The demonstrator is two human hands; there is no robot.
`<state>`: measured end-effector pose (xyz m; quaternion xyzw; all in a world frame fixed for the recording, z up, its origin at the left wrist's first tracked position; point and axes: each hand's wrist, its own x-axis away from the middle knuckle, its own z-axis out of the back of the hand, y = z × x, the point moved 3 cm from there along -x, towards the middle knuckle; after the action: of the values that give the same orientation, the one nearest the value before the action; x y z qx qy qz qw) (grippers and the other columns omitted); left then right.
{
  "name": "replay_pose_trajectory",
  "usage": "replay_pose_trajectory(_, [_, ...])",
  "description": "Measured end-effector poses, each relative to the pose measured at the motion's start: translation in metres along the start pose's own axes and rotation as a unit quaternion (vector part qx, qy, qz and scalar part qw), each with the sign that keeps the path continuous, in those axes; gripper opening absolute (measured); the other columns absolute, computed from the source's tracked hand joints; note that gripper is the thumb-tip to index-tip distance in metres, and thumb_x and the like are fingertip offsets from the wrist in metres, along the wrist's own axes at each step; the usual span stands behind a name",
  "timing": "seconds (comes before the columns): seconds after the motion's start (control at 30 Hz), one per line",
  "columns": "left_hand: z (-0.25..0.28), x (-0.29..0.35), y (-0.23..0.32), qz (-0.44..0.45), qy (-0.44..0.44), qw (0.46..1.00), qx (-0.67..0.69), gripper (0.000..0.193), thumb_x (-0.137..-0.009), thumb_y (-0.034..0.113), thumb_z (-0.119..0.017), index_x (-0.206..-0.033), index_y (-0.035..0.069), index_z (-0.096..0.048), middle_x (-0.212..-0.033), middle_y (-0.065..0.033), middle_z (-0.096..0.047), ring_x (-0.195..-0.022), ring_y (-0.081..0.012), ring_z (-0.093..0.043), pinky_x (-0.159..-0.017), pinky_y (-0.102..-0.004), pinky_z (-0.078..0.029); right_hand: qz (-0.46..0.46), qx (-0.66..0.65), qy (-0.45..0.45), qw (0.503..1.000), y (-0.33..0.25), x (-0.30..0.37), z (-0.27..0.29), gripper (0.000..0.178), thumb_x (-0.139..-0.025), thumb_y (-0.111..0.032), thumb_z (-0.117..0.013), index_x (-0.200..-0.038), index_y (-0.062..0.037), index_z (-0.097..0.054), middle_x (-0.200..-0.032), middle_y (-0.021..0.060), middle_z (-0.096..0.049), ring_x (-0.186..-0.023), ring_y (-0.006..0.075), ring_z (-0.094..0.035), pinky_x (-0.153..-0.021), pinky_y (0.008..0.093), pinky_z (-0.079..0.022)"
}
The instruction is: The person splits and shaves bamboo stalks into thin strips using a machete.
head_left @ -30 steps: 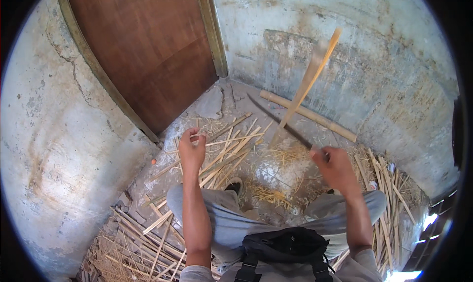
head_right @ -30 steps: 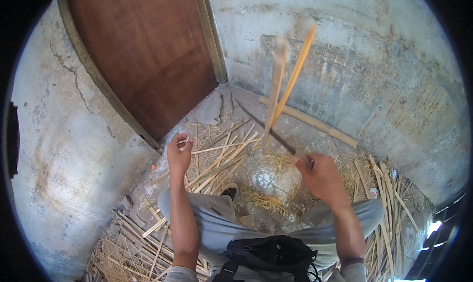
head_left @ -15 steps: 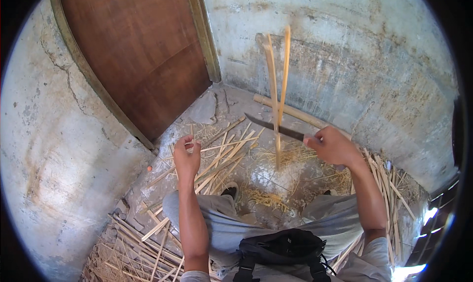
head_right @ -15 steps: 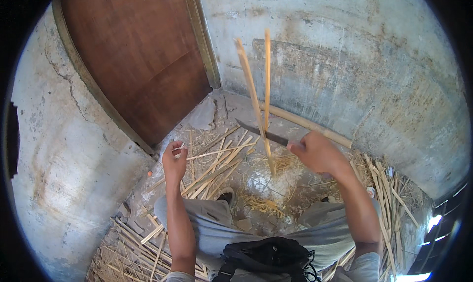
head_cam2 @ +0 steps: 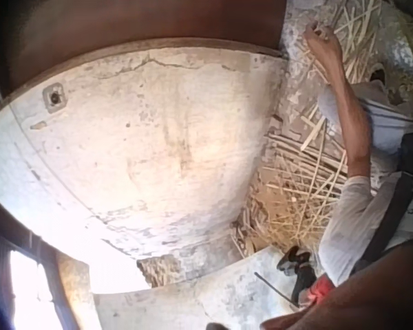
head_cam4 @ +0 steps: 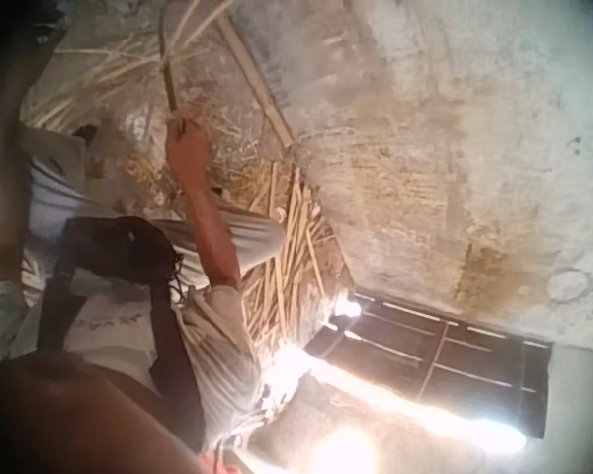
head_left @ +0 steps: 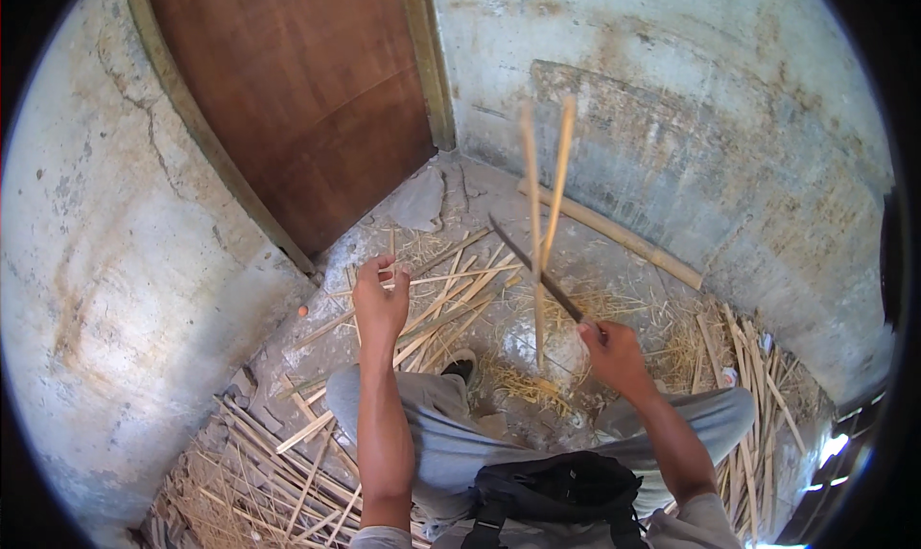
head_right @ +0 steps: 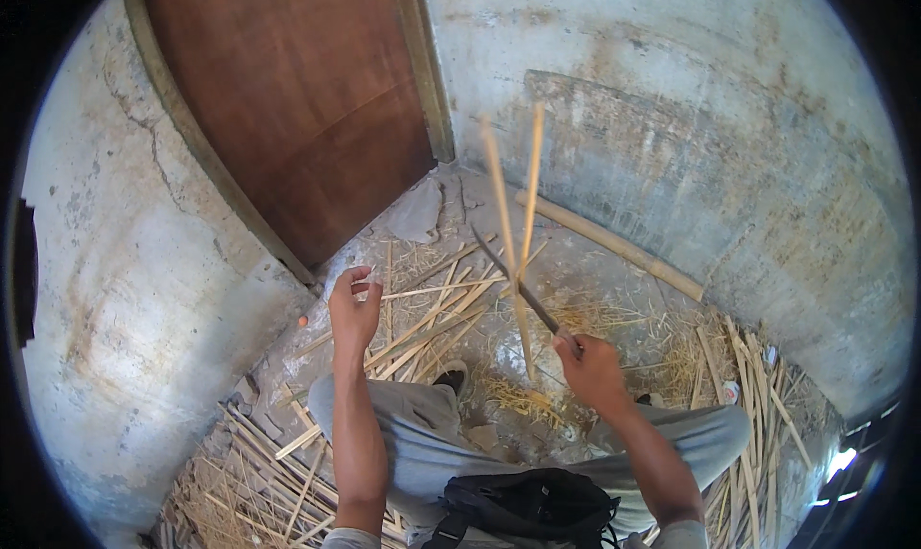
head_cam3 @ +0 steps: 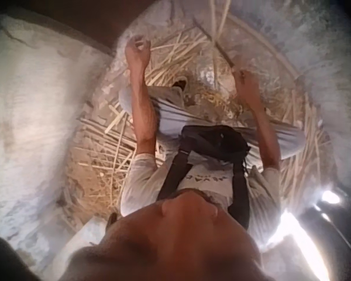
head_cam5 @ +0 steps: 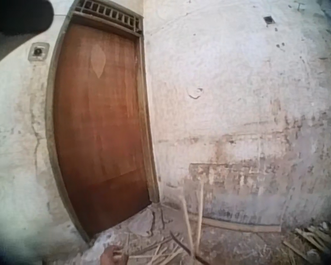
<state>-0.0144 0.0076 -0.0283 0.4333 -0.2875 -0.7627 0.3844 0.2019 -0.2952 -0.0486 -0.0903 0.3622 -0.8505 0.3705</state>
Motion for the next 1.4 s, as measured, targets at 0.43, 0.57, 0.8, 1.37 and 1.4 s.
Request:
replay_pose_trajectory(0.43, [-0.001,-0.003,0.003,-0.014,-0.002,1.000,-0.022,0.030,-0.086,0.010,-0.068,-0.110,-0.005,-0.060,-0.108,-0.0157,-0.065,-0.093,-0.0218,-0.065,-0.064,-0.0314,-0.055,-0.053,-0.170,0.080,0.981,-0.089,0.008,0.145,0.033,-0.097,-0.034,-0.059,-0.092,-0.0026,-0.068,-0.054,-0.0058,-0.046,-0.048,0.0031,-0.042,-0.044,0.0260,-0.031])
replay_pose_trajectory(0.57, [-0.002,-0.002,0.011,0.010,-0.001,1.000,-0.009,0.030,-0.084,0.011,-0.069,-0.109,-0.004,-0.061,-0.105,-0.0173,-0.066,-0.091,-0.0252,-0.065,-0.070,-0.0351,-0.053,-0.026,-0.027,0.132,0.991,-0.032,-0.004,0.081,0.034,-0.096,-0.032,-0.057,-0.091,0.0006,-0.066,-0.056,0.0089,-0.056,-0.048,0.0185,-0.054,-0.046,0.0338,-0.041])
replay_pose_trajectory(0.8, [-0.007,-0.005,0.002,-0.017,-0.003,1.000,-0.011,0.032,-0.084,0.011,-0.070,-0.111,-0.003,-0.060,-0.108,-0.0155,-0.066,-0.090,-0.0231,-0.067,-0.067,-0.0329,-0.054,0.037,0.058,0.043,0.997,0.068,-0.016,-0.058,0.041,-0.092,-0.034,-0.059,-0.077,0.0033,-0.062,-0.063,0.0249,-0.057,-0.060,0.0437,-0.060,-0.055,0.0481,-0.044])
replay_pose_trajectory(1.37, [-0.074,-0.005,0.199,-0.202,0.039,0.934,0.293,0.050,-0.081,0.028,-0.077,-0.117,0.000,-0.056,-0.110,-0.0162,-0.060,-0.100,-0.0240,-0.059,-0.085,-0.0377,-0.047,0.019,0.064,-0.027,0.997,0.006,-0.004,-0.022,0.044,-0.091,-0.037,-0.061,-0.077,0.0045,-0.065,-0.067,0.0271,-0.061,-0.069,0.0461,-0.062,-0.065,0.0498,-0.049])
replay_pose_trajectory(1.4, [-0.083,-0.009,0.197,-0.205,0.039,0.934,0.291,0.050,-0.081,0.028,-0.077,-0.117,0.000,-0.056,-0.110,-0.0162,-0.060,-0.100,-0.0240,-0.059,-0.085,-0.0377,-0.047,0.013,0.067,-0.043,0.997,0.010,-0.002,-0.029,0.044,-0.091,-0.037,-0.061,-0.077,0.0044,-0.065,-0.068,0.0270,-0.061,-0.069,0.0460,-0.062,-0.065,0.0497,-0.050])
